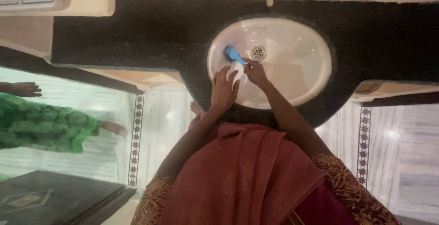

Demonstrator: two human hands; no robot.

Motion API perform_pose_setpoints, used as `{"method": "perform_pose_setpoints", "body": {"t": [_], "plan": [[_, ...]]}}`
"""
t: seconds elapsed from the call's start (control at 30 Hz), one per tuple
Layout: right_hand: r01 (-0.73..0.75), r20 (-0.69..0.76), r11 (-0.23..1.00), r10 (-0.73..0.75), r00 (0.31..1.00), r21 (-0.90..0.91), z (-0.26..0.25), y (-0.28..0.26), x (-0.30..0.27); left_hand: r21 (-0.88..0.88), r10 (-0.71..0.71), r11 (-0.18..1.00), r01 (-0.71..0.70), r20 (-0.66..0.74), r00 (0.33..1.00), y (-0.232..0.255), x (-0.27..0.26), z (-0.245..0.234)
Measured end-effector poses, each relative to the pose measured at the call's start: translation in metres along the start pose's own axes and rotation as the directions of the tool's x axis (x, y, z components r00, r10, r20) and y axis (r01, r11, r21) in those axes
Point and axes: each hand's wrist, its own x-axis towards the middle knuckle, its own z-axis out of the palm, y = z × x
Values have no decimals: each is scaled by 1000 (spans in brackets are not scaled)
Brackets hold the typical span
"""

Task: The person scrubs the inside of a white bathroom sink using a blue brush. They repeatedly scrub the basin and the drain area in circular and back-and-forth motions.

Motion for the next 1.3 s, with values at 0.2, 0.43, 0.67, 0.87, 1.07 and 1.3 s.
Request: {"method": "perform_pose_setpoints", "body": {"t": [0.2, 0.43, 0.67, 0.87, 1.07, 1.3], "plan": [[-125, -581, 964, -36, 813, -235, -61, 40, 4, -22, 21, 1000, -22, -57, 998, 2, -2, -4], [177, -248, 983, -184, 951, -50, -30, 28, 8, -47, 11, 999, -14, -61, 998, 4, 0, -8], [75, 112, 970, -50, 992, -230, -51, 38, 4, -38, 3, 999, -5, -43, 999, 2, 0, -3], [57, -144, 871, -145, 979, -488, -74, 46, -10, -39, 18, 999, -20, -43, 999, 1, -1, -3], [-10, 19, 792, 27, 999, -610, -74, 40, -1, -46, 17, 999, -20, -61, 998, -2, -3, 1], [39, -48, 831, -79, 996, -555, -80, 49, 4, -87, 4, 996, -10, -72, 997, 0, -3, -4]]}}
